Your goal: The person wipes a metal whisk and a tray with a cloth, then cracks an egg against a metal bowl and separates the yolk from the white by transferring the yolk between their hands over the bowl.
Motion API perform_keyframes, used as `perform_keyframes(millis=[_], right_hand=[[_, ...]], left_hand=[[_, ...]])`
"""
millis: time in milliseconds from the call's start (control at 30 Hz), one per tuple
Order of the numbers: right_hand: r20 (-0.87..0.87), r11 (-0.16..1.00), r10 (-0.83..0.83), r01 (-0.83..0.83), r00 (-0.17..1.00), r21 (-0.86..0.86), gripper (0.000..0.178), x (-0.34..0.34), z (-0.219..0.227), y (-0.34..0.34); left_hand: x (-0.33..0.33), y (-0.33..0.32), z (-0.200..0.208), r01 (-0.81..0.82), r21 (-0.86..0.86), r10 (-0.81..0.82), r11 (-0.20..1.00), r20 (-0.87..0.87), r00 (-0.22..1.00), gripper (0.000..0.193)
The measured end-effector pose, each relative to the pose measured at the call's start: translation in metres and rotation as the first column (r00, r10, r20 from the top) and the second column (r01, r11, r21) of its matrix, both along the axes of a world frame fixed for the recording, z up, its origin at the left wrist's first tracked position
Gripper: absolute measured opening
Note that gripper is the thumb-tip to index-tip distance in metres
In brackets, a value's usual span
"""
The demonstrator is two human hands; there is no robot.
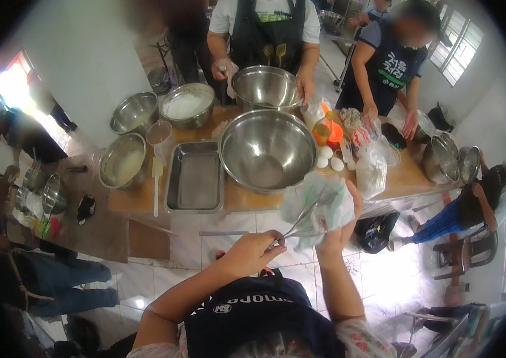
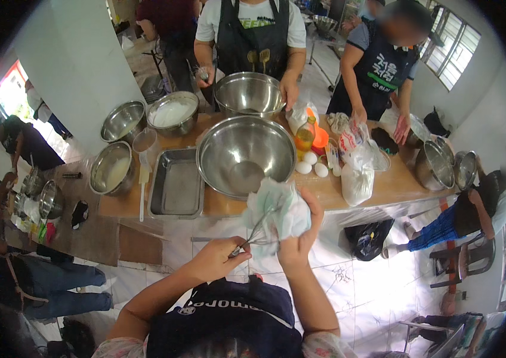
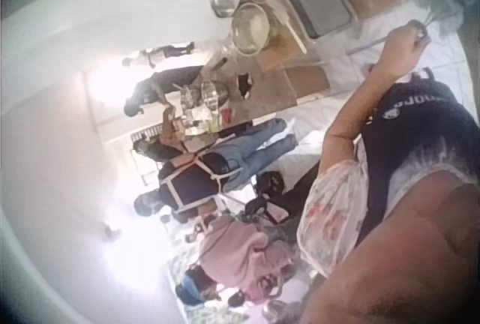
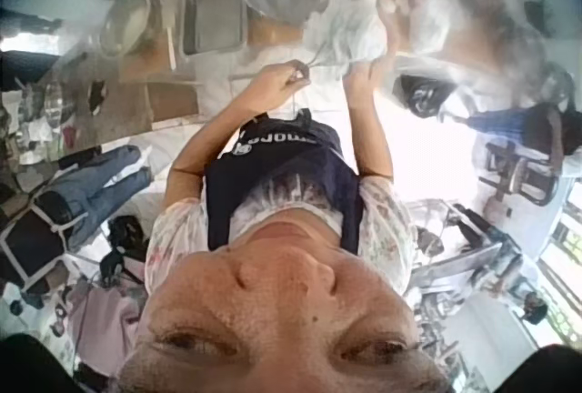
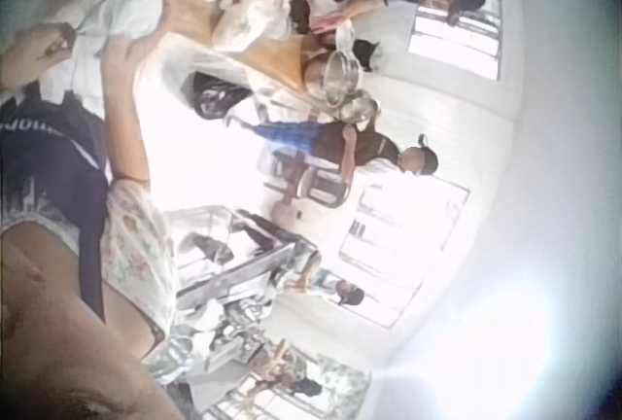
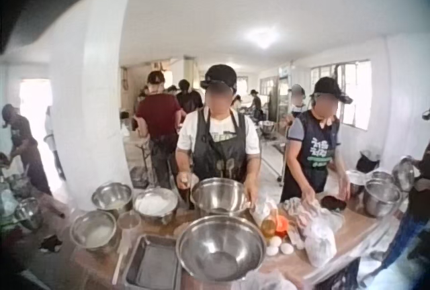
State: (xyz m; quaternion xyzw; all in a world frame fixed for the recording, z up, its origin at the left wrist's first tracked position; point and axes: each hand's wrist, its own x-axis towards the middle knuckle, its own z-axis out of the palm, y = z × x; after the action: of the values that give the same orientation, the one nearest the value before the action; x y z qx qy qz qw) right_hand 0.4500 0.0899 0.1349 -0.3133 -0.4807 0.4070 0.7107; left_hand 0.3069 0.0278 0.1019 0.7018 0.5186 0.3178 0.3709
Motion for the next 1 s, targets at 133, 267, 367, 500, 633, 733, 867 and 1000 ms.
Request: perform_keyframes(millis=[133, 267, 367, 500, 633, 733, 867, 1000], right_hand=[[0.764, 0.894, -0.193, -0.211, 0.616, 0.396, 0.045, 0.065, -0.008, 0.046], [0.960, 0.857, -0.168, -0.448, 0.223, 0.255, 0.036, 0.108, 0.021, 0.064], [0.766, 0.990, -0.026, -0.091, 0.642, 0.109, 0.039, 0.133, 0.015, 0.067], [-0.372, 0.896, 0.157, -0.290, 0.915, -0.336, 0.050, 0.072, 0.002, 0.043], [0.320, 0.879, -0.306, 0.395, 0.897, -0.267, 0.048, -0.053, -0.007, 0.012], [0.138, 0.960, 0.113, -0.072, 0.984, -0.270, 0.048, -0.034, -0.045, 0.006], [0.516, 0.959, -0.284, 0.237, 0.808, 0.155, 0.043, -0.021, -0.092, 0.027], [-0.432, 0.876, 0.247, -0.390, 0.867, -0.283, 0.056, -0.035, -0.051, 0.029]], left_hand=[[0.004, -0.005, -0.001, -0.070, -0.142, 0.060, 0.987, -0.079, 0.995, 0.021], [-0.026, -0.008, -0.008, -0.048, -0.082, 0.029, 0.995, -0.220, 0.975, 0.020], [-0.040, -0.007, 0.000, -0.221, -0.229, 0.192, 0.948, -0.145, 0.971, 0.016], [-0.028, 0.007, -0.009, -0.203, -0.185, 0.215, 0.961, 0.042, 0.976, 0.016], [0.003, 0.016, -0.022, -0.054, -0.204, 0.066, 0.978, 0.053, 0.996, 0.019], [0.005, 0.016, -0.040, -0.121, 0.167, 0.067, 0.978, 0.294, 0.953, 0.027], [-0.011, 0.024, -0.012, 0.094, -0.286, -0.083, 0.954, 0.049, 0.995, 0.023], [-0.027, 0.030, -0.017, -0.060, -0.201, 0.099, 0.978, 0.191, 0.977, 0.022]])
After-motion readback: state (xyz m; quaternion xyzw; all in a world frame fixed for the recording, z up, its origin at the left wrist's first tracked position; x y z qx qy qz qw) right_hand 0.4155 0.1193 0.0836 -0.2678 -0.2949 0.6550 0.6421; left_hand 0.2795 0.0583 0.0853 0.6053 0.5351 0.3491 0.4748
